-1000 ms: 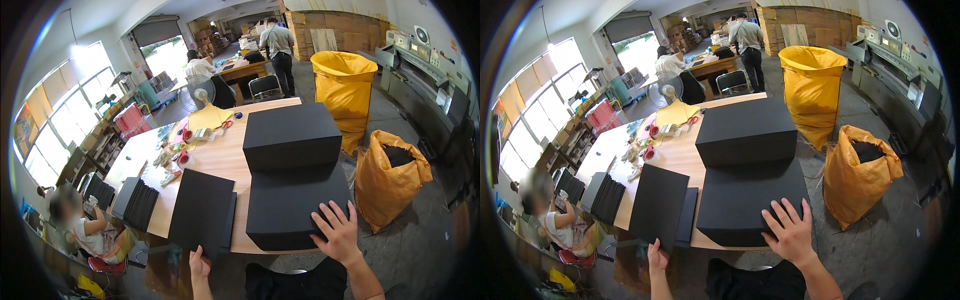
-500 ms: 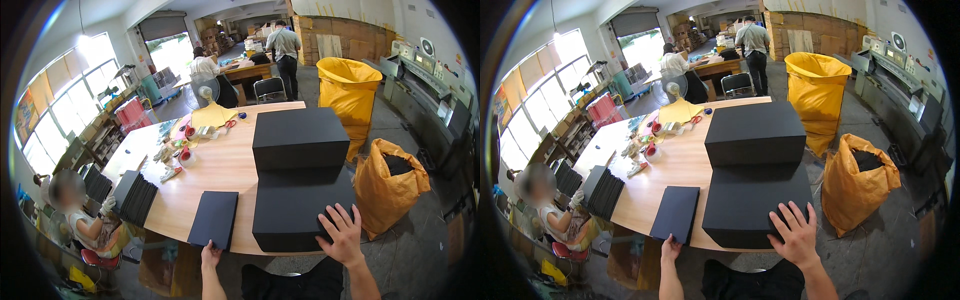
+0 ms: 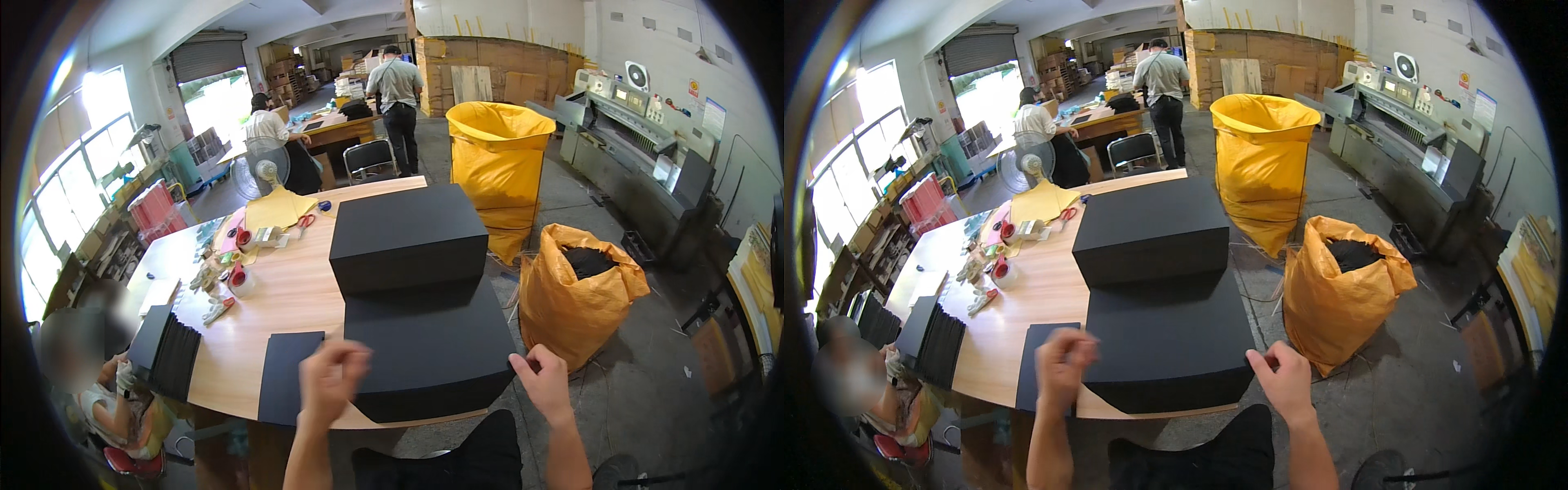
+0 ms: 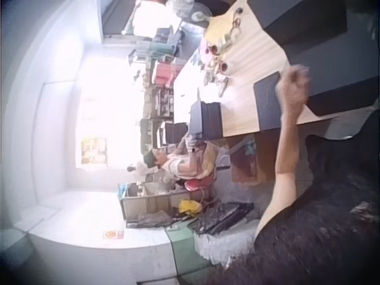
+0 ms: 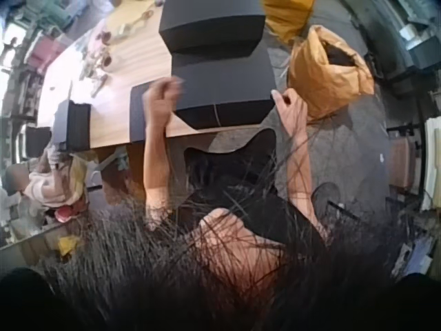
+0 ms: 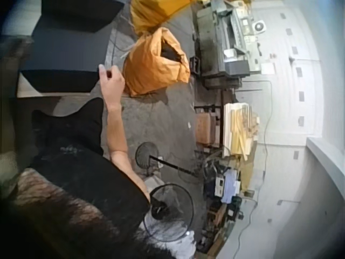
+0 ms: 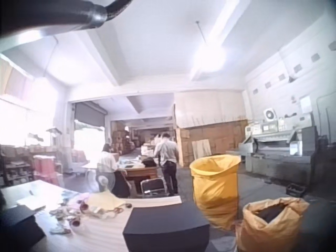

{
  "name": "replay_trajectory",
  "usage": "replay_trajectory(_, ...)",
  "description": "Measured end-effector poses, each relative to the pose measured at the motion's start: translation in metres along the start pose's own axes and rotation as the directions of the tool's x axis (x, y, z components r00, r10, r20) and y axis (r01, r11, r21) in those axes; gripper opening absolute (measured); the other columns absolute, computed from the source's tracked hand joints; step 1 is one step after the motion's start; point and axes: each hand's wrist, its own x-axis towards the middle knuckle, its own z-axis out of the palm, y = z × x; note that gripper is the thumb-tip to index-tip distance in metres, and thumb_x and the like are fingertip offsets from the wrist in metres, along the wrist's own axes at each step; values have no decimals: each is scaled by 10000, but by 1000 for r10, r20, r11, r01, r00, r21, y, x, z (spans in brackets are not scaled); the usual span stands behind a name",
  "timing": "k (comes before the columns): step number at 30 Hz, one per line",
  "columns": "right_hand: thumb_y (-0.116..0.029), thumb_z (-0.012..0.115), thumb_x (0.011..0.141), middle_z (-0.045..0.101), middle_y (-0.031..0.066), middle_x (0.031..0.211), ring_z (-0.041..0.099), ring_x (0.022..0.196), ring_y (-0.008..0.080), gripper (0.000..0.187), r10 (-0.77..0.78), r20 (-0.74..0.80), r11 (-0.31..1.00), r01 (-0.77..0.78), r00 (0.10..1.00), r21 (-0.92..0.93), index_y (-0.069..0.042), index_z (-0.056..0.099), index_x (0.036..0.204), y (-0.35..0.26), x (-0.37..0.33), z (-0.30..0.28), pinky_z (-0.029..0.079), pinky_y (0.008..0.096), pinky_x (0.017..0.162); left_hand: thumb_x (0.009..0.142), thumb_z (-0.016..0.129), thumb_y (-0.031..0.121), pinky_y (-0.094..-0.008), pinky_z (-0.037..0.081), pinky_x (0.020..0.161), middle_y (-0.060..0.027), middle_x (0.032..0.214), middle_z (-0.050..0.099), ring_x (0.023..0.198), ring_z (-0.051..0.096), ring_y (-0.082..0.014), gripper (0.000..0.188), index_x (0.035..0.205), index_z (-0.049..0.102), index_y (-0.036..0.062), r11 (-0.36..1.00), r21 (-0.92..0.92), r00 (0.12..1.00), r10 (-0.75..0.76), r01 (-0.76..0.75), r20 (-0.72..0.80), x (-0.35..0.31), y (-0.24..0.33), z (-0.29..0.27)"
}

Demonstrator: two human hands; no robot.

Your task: The person repeatedly picks up black rectangular fabric pieces from a stack on the table, folds each piece in half, and places it onto a growing stack. The action is performed one at a time throughout the clip.

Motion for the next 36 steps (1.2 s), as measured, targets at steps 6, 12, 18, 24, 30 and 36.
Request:
replay_trajectory(6,-337,735,1076,622,111,639,628,600,210,486,-134,233,924,206,963,-322,12,609,761,-12,11,-17,474,400,584,1004,784,124,-381,607,802,-115,951,770,887,752,-281,123,1097,804,47,951,56,799,224,-306,559,51,-4,84)
replay_trajectory(12,-402,755,1052,628,186,668,634,607,402,509,-65,40,990,69,997,-125,-2,576,793,-89,25,-8,489,481,595,989,780,108,-389,607,833,-105,1062,771,946,751,-300,100,1074,802,61,986,28,878,135,-166,459,47,-2,82)
replay_trajectory(18,-258,715,1083,532,-33,616,557,542,76,436,133,76,744,-150,988,651,-88,505,742,-59,39,30,405,278,502,924,883,163,-412,599,999,-127,1220,763,1156,739,-330,302,1192,780,70,971,-95,894,238,-219,378,48,-3,82)
replay_trajectory(24,-224,694,1083,547,-27,617,595,545,95,409,168,201,586,-261,965,767,-122,518,727,-56,44,29,444,247,512,823,989,229,-414,585,1067,-134,1308,756,1226,734,-333,495,1247,791,69,957,-153,840,288,-245,459,51,2,75)
replay_trajectory(30,-230,682,1089,561,-27,640,606,554,96,392,143,231,554,-271,962,787,-125,531,744,-53,44,25,446,235,525,791,1007,184,-409,584,1072,-132,1260,786,1217,744,-306,454,1187,821,58,979,-168,841,186,-115,508,48,-4,76)
replay_trajectory(36,-264,693,1100,592,-21,658,614,570,85,404,132,240,633,-268,962,726,-119,537,757,-52,43,18,446,236,518,795,1000,146,-409,586,1076,-142,1284,784,1211,750,-301,489,1234,805,52,985,-154,851,150,-82,503,48,-1,75)
